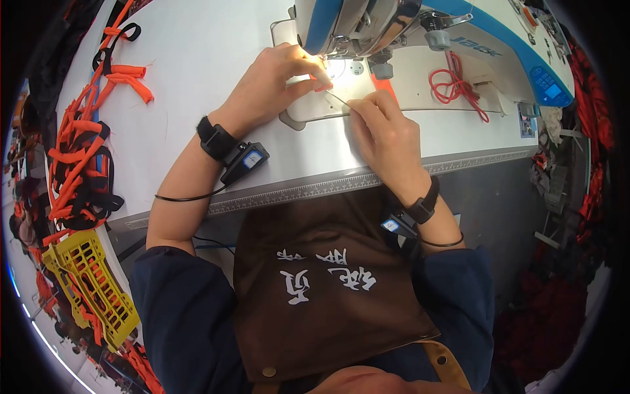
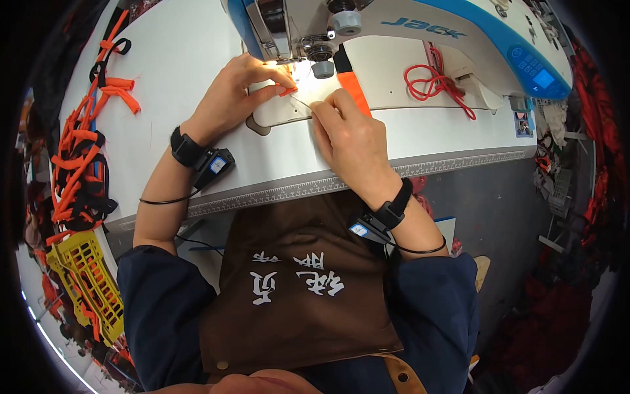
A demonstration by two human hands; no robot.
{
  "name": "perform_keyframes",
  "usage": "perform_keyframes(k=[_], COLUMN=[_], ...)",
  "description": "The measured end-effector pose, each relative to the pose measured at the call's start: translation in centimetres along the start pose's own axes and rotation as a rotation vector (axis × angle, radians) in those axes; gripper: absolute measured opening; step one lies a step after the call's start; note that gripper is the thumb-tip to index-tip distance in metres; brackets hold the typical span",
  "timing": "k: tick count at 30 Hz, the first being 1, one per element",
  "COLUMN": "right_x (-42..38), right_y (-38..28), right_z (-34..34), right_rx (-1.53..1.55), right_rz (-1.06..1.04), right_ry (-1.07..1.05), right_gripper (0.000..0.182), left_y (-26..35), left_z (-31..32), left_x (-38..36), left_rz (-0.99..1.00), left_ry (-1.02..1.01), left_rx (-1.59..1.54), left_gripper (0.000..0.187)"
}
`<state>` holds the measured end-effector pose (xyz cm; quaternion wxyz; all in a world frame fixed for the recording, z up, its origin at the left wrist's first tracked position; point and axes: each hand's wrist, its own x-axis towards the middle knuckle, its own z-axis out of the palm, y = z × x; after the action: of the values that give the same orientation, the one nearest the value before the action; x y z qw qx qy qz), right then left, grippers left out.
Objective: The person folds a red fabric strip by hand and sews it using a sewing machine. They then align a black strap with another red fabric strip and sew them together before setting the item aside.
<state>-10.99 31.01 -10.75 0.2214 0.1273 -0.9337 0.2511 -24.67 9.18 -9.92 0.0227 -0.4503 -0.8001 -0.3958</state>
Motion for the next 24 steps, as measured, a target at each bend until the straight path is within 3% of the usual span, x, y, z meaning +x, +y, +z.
perform_keyframes(k=[14, 17, 20, 24], right_x=[0.6, 0.6, 0.5, 0.5], right_y=[-0.5, -0.2, 0.1, 0.3], right_z=[1.2, 1.2, 1.1, 0.7], right_rx=[0.006, 0.015, -0.007, 0.027], right_rz=[-0.067, -0.106, -0.138, -0.125], right_ry=[-0.019, -0.04, -0.079, -0.046], right_gripper=[0.018, 0.018, 0.017, 0.017], left_y=[-0.8, -0.2, 0.4, 0.6], left_z=[0.2, 0.0, 0.0, 0.3], left_x=[-0.3, -0.3, 0.0, -0.3], left_rz=[-0.091, -0.086, 0.002, 0.017], left_ry=[-0.059, -0.067, 0.005, 0.05], left_rx=[-0.196, -0.074, 0.035, 0.09], left_gripper=[0.019, 0.017, 0.004, 0.005])
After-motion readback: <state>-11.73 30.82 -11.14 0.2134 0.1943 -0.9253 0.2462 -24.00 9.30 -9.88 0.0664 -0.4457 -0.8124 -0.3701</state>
